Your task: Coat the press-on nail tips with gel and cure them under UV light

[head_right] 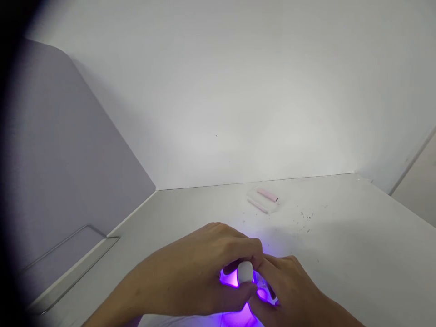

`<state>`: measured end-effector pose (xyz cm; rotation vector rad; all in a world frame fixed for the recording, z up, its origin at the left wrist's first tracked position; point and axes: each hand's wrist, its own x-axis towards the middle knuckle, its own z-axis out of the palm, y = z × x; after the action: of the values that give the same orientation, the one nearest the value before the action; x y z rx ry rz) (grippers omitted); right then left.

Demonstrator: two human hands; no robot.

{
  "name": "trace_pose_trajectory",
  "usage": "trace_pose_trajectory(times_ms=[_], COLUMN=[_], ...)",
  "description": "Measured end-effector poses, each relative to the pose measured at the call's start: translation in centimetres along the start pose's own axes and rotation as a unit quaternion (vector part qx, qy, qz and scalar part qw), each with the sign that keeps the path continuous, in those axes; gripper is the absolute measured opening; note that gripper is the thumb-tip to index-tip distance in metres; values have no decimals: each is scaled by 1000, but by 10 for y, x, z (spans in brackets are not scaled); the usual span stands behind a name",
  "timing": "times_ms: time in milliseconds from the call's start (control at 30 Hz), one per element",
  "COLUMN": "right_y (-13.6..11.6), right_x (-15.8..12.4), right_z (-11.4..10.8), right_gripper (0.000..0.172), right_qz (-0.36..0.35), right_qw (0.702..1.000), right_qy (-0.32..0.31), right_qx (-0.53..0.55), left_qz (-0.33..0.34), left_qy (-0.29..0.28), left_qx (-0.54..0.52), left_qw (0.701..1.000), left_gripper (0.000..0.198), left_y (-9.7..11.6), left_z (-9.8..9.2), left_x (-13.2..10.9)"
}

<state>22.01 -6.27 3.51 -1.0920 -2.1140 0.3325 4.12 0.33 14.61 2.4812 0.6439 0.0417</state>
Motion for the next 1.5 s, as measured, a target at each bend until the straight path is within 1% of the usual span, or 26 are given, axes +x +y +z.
trace_pose_trajectory(times_ms=[133,300,400,500,700,867,1033,1133,1300,1500], right_y=[-2,-1,1,3,2,2,-1,-1,-1,-5], right_x=[0,0,-1,-2,-1,-1,3,3,2,4], right_z=[-1,-3,-1,1,0,-1,-5,-5,-4,-6], right_gripper=[20,19,21,20,18,18,16,16,17,15], right_qz=[0,5,1,-3,5,6,15,18,12,34], right_qw=[1000,1000,1000,1000,1000,1000,999,999,1000,999], right_qy=[-7,-13,-6,0,-14,-10,-28,-36,-25,-40], right_qx=[-11,-6,-4,-7,-15,-11,-9,-11,-10,-16], left_qz=[0,3,-2,-1,-8,-3,-4,-2,0,-10], left_qy=[5,10,4,4,-3,1,2,2,2,-5], left_qx=[-9,-1,-1,-7,3,-6,2,1,-8,7], left_qw=[1000,1000,1000,1000,1000,1000,1000,1000,1000,1000], left_gripper=[6,11,12,11,5,6,11,10,9,11], left_y=[0,1,1,1,1,1,0,1,1,2], left_z=[0,0,0,0,0,0,1,1,0,-1], left_x=[0,1,1,1,0,1,1,1,1,1])
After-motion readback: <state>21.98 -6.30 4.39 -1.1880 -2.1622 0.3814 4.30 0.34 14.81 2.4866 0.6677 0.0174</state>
